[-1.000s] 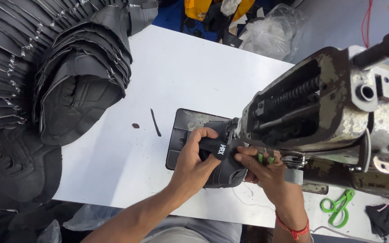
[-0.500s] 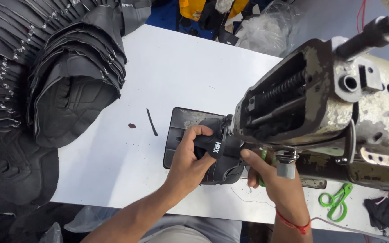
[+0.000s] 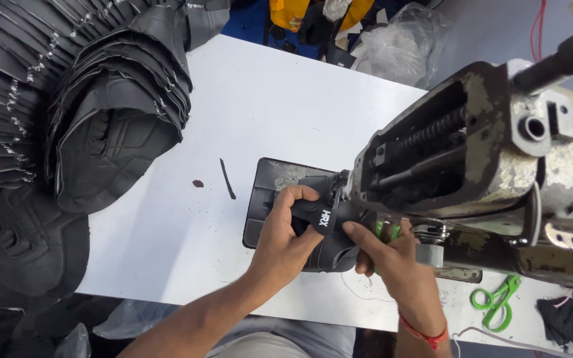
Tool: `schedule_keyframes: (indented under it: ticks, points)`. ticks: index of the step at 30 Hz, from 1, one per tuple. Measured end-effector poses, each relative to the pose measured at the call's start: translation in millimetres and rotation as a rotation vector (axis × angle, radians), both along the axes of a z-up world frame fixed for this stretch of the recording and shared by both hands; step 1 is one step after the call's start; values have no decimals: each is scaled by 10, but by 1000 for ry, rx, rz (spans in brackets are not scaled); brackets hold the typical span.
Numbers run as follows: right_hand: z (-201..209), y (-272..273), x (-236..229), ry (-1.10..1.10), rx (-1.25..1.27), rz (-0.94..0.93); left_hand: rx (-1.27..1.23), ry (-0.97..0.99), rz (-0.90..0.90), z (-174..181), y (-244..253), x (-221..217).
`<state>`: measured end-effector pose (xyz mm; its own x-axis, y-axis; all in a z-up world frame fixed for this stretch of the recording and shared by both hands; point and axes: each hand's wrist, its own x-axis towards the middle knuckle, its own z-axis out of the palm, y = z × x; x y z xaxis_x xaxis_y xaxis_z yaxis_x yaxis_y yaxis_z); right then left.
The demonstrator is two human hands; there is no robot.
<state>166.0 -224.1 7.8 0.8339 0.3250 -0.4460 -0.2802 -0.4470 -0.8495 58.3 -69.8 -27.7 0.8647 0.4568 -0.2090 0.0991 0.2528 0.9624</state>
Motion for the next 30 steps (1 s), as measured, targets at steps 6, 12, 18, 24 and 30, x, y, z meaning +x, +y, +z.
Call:
schedule_keyframes:
  ticks: [6,12,18,24,30]
  points:
    - [30,103,-58,-69,27,118,-295,-161,-47,-142,206,-64]
    - [47,136,-157,-55,28,22,-846,-23,-152,-154,333,-16]
    - [205,237,-303,-138,-19,-17,-14,219,-334,224,467,47]
    - [153,227,-281,-173,73,3,135,273,-337,178,441,63]
    - [53,171,-153,-177,31,4,96,166,-247,91,337,55]
